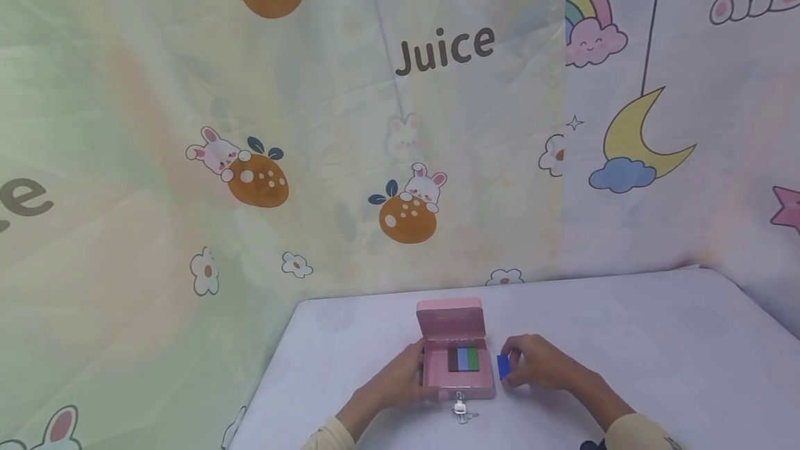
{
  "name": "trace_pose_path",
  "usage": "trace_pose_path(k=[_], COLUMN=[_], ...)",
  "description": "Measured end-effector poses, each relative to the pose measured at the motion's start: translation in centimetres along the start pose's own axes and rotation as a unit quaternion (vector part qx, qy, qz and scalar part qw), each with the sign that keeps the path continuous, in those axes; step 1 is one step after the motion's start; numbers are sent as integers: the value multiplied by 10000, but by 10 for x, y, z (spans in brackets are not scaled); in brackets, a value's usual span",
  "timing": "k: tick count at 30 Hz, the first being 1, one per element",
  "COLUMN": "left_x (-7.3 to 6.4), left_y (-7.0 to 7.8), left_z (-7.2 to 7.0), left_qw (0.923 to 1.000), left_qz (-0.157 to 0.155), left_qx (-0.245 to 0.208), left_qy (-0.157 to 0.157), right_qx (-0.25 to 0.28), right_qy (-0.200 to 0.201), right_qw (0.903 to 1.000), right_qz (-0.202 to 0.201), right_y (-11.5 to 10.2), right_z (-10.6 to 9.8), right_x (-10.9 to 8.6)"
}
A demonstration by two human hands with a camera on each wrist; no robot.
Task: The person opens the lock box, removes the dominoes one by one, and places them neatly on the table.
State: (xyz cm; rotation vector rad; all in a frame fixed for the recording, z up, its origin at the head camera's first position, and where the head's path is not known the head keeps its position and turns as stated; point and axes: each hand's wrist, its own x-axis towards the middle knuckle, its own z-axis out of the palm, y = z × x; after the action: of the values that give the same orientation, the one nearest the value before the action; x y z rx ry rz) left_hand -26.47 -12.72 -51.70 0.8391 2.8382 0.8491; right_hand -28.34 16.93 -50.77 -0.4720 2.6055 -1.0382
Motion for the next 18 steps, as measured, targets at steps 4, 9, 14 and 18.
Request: trace_pose_path(k=[4, 9, 14, 18], left_x=[-2, -2, 0, 0], left_y=[0, 2, 3, 4], left_z=[2, 2, 0, -2], left_qw=[9998, 9990, 9988, 9986], left_qz=[-111, -238, -255, -371], left_qx=[-152, -383, -410, -380], left_qy=[3, -15, -15, -30], right_qx=[-40, -78, -103, -122], right_qy=[83, 118, 75, 62], right_qw=[9994, 9993, 9997, 9998], right_qz=[337, 345, 193, 171], right_y=[2, 3, 3, 4], right_z=[7, 11, 11, 12], right_x=[4, 5, 8, 12])
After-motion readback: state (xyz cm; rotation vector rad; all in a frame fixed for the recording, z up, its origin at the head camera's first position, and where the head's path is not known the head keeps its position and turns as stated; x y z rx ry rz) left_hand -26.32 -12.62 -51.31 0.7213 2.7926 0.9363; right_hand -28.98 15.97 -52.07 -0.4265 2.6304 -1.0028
